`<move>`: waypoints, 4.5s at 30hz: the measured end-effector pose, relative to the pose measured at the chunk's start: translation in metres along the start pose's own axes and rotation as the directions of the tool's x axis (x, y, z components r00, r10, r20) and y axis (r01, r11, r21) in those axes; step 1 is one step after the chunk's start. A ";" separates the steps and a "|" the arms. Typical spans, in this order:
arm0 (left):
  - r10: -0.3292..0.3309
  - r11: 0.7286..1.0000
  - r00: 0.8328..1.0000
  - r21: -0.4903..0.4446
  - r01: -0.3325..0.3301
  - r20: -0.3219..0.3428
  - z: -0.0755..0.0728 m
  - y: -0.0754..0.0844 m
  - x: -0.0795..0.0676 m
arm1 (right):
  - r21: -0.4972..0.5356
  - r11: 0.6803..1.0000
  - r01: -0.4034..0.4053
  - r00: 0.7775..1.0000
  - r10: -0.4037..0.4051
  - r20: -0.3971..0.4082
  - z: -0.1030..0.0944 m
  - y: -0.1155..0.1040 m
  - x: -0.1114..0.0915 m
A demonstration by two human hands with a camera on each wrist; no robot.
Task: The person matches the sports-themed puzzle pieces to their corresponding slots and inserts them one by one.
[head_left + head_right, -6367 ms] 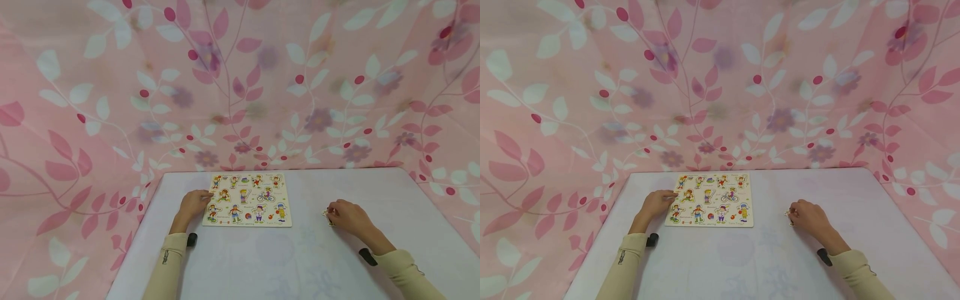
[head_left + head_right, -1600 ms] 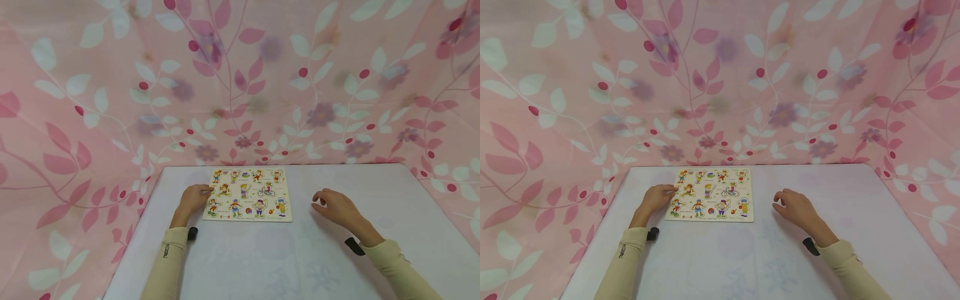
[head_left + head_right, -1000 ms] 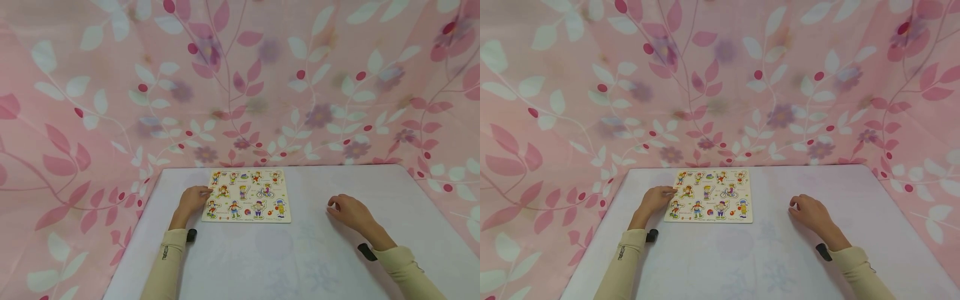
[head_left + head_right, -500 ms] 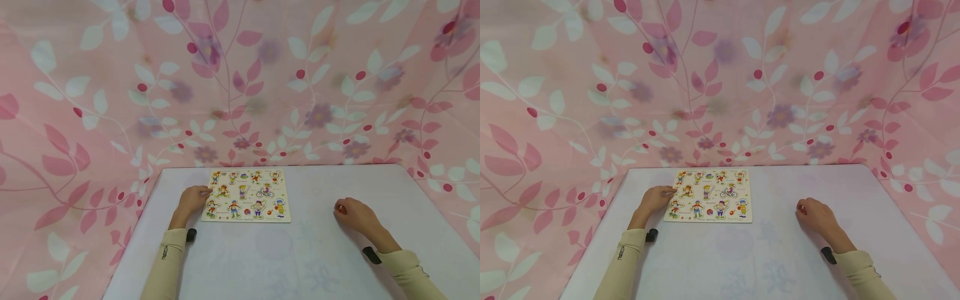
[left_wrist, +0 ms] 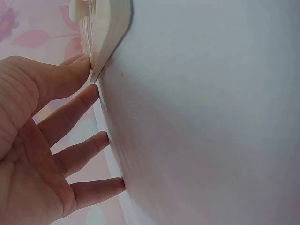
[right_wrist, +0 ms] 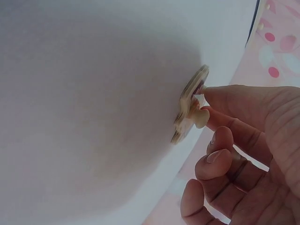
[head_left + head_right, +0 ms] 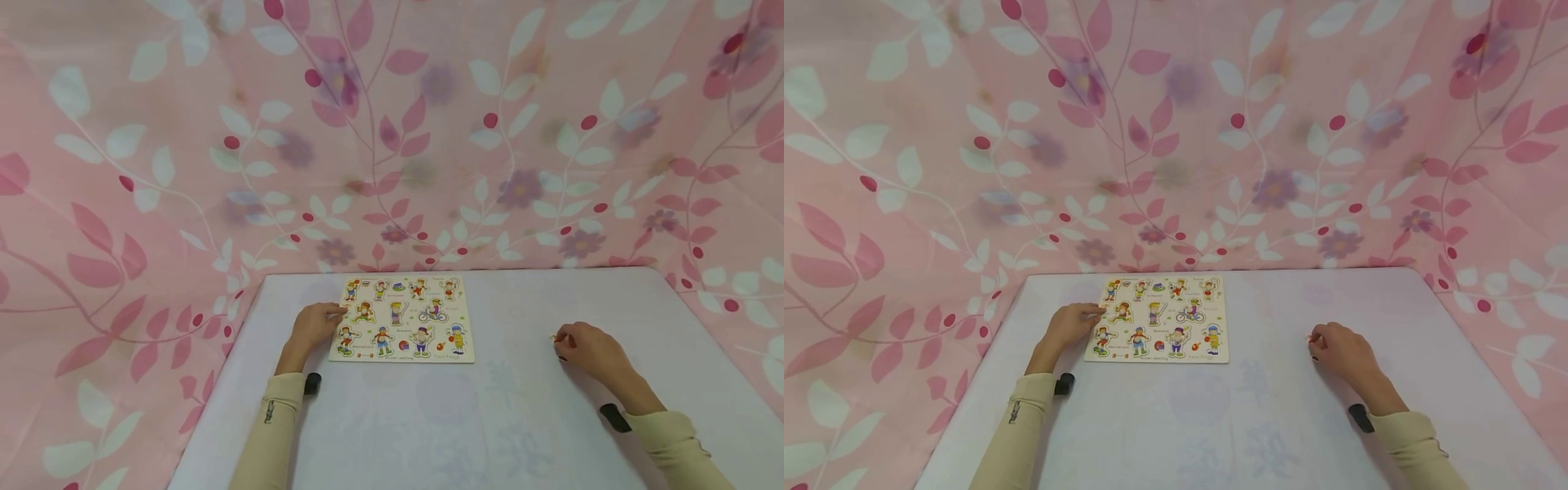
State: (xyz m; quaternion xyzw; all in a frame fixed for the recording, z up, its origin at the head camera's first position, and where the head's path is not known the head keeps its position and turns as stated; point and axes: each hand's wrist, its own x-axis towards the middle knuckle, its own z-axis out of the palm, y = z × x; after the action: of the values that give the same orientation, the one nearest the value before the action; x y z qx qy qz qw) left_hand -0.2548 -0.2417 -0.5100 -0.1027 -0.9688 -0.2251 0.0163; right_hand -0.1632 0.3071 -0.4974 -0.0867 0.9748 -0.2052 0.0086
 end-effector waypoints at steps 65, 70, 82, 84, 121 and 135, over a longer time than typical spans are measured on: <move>0.001 1.000 1.000 0.008 -0.001 0.008 -0.003 0.003 0.000 | -0.009 0.980 0.199 0.980 -0.199 0.018 0.033 -0.103 0.040; -0.008 1.000 1.000 -0.005 0.008 0.013 -0.004 0.003 -0.001 | -0.005 0.972 0.234 0.972 -0.233 0.027 0.043 -0.114 0.045; -0.018 1.000 1.000 -0.011 0.018 0.010 0.000 0.001 0.001 | 0.005 0.965 0.263 0.964 -0.263 0.050 0.055 -0.132 0.057; -0.018 1.000 1.000 -0.011 0.018 0.008 0.001 0.000 0.002 | 0.006 0.963 0.268 0.962 -0.268 0.047 0.056 -0.134 0.058; -0.030 0.999 0.999 -0.013 0.030 0.026 0.000 0.001 0.001 | -0.018 0.982 0.187 0.975 -0.183 0.122 0.062 -0.143 0.071; -0.013 1.000 0.997 -0.010 0.014 0.072 0.004 -0.006 -0.001 | -0.062 0.959 0.276 0.953 -0.281 -0.113 0.029 -0.114 0.061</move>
State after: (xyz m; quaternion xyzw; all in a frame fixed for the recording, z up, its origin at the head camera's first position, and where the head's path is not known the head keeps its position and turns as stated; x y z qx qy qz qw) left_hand -0.2550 -0.2456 -0.5167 -0.1044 -0.9682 -0.2264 -0.0208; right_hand -0.2027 0.1828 -0.4774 -0.2108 0.9561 -0.1868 -0.0814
